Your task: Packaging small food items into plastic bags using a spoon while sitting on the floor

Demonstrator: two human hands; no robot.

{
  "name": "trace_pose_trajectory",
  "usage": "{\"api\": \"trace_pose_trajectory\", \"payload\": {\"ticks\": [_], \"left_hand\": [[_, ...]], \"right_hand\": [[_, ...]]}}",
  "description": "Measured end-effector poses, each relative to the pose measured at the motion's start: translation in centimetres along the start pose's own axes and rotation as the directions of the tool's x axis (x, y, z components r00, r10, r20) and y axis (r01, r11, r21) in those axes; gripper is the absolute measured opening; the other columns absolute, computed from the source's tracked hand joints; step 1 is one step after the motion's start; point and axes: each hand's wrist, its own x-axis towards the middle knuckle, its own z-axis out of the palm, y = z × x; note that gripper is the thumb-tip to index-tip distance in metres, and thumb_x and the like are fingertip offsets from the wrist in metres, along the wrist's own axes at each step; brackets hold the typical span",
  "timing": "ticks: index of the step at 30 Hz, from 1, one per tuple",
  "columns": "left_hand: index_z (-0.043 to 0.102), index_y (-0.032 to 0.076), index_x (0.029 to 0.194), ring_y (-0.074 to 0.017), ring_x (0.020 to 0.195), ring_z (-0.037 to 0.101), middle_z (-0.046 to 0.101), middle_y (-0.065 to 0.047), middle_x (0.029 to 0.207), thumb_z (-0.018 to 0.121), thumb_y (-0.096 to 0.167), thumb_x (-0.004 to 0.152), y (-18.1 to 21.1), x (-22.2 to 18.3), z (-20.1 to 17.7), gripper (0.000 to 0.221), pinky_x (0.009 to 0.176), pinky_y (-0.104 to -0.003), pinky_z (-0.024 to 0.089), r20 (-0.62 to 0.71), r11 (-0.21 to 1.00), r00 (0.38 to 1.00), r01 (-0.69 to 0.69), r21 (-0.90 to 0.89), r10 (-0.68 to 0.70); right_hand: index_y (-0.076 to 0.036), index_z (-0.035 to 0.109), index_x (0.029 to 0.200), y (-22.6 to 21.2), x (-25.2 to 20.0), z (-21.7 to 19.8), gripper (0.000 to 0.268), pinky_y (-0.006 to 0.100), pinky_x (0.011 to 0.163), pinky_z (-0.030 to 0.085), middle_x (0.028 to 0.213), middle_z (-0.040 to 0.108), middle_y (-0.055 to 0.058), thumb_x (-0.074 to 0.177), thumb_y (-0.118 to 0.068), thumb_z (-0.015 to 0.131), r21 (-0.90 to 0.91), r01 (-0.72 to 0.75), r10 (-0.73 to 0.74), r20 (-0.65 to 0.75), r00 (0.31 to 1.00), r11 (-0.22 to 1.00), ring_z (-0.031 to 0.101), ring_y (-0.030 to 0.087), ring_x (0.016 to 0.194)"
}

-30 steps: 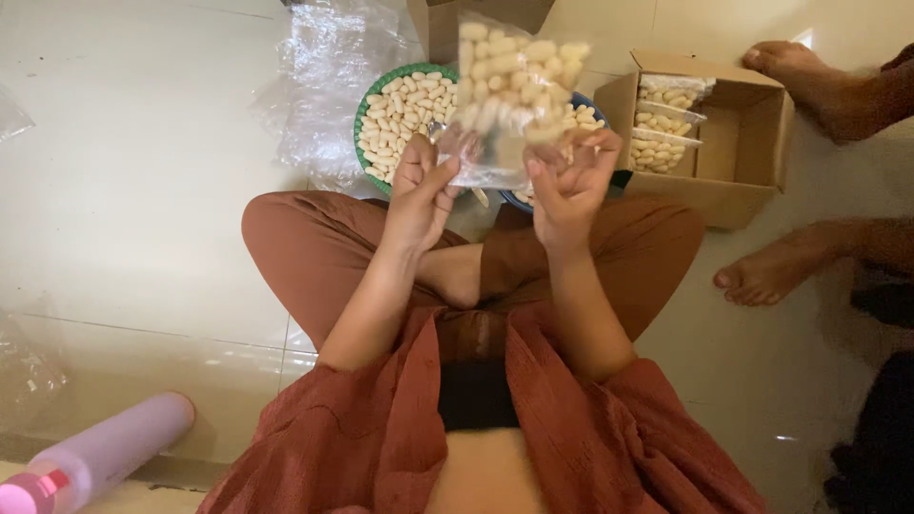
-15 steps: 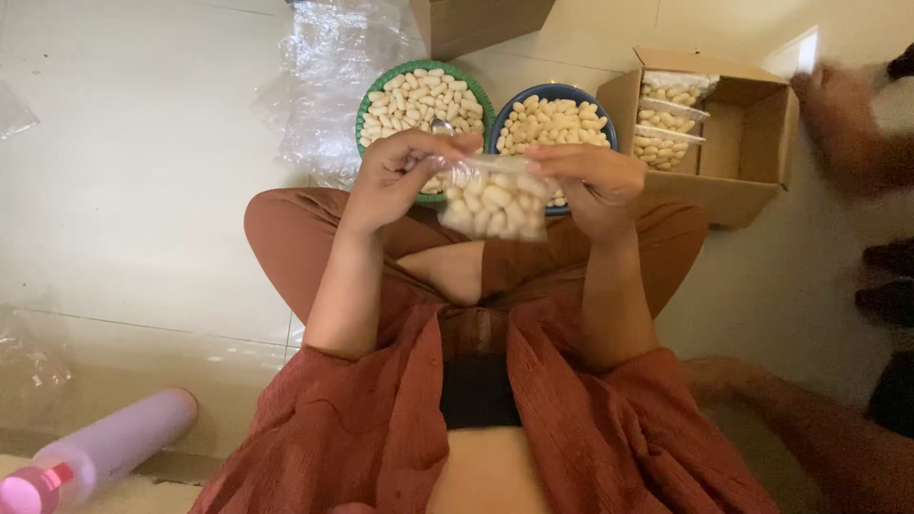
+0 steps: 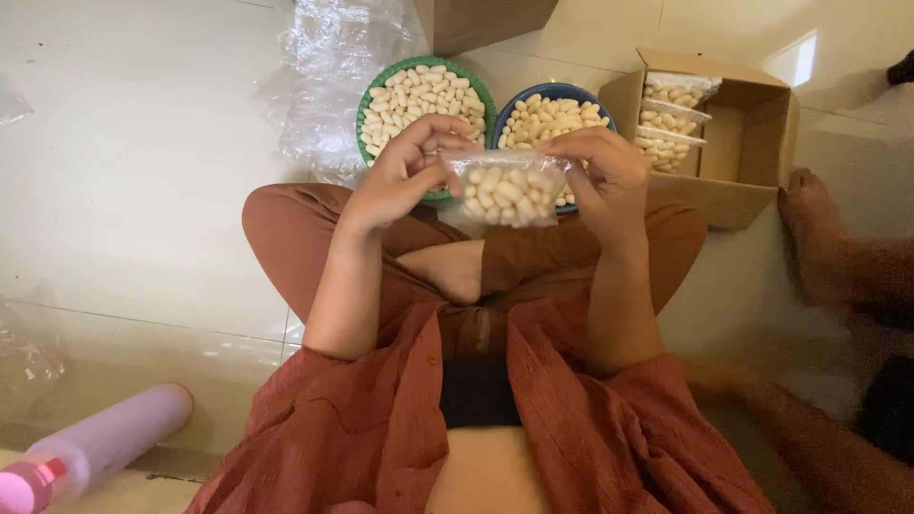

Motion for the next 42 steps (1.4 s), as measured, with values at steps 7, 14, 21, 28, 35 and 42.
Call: {"api": "trace_pose_trajectory", "payload": {"ticks": [7,14,21,28,35,42], "left_hand": [[0.061,-0.004,0.119,-0.0099,0.071,0.062,0.068,-0.013,0.096,0.074,0.001,0.087,-1.5,-0.4,1.4,0.035,0.067,-0.022,0.053,-0.149,0.992,0.989,0.033,0.125,-0.014],[0.074,0.015,0.097,-0.0215,0.078,0.068,0.072,-0.007,0.085,0.073,0.017,0.092,-3.5,-0.6,2.5,0.006,0.074,-0.031,0.053,-0.33,0.822,0.937,0.1,0.56,0.111],[0.07,0.008,0.107,-0.0421,0.095,0.068,0.07,-0.018,0.099,0.069,0.005,0.09,-2.7,-1.5,3.9,0.017,0.082,-0.05,0.055,-0.238,0.767,0.969,0.104,0.634,0.066],[0.071,0.01,0.1,-0.0359,0.096,0.069,0.071,-0.012,0.098,0.069,0.003,0.09,-5.0,-2.2,4.6,0.013,0.083,-0.046,0.056,-0.238,0.745,0.965,0.08,0.663,0.109],[0.063,0.0,0.107,-0.0417,0.101,0.065,0.065,-0.02,0.104,0.065,0.007,0.09,-2.6,-3.5,6.5,0.018,0.083,-0.05,0.055,-0.173,0.621,0.982,0.094,0.778,0.069],[0.065,0.015,0.107,-0.0336,0.092,0.068,0.064,-0.006,0.095,0.066,0.022,0.091,-2.9,-2.5,6.3,0.018,0.074,-0.045,0.058,-0.198,0.513,0.976,0.217,0.831,-0.093]], "right_hand": [[-0.004,0.075,0.098,0.0,-0.7,1.1,0.021,0.042,0.084,0.051,0.093,0.071,0.014,0.089,0.012,0.064,0.001,-0.017,0.017,-0.024,1.0,1.0,0.068,0.035,0.087],[0.005,0.06,0.126,-1.0,-0.6,1.2,0.042,0.055,0.093,0.044,0.109,0.063,0.032,0.086,-0.006,0.05,0.077,-0.233,0.191,0.36,0.913,0.969,0.06,0.049,0.104],[-0.005,0.07,0.099,0.9,-2.5,3.0,0.006,0.044,0.076,0.05,0.08,0.061,0.011,0.094,-0.006,0.068,-0.237,-0.081,0.146,0.268,0.952,0.968,0.062,0.035,0.077],[-0.005,0.067,0.1,0.4,-4.1,3.8,0.006,0.043,0.078,0.05,0.087,0.059,0.01,0.095,-0.007,0.069,-0.287,-0.066,0.138,0.239,0.961,0.956,0.061,0.032,0.084],[-0.003,0.058,0.093,2.2,-6.9,4.6,0.004,0.047,0.075,0.044,0.081,0.051,0.013,0.092,-0.001,0.06,-0.431,0.064,0.043,0.234,0.971,0.9,0.055,0.036,0.079],[-0.006,0.056,0.088,4.5,-8.6,5.4,0.011,0.04,0.072,0.047,0.079,0.049,0.011,0.095,-0.013,0.061,-0.377,0.053,0.013,0.169,0.986,0.925,0.054,0.033,0.075]]}}
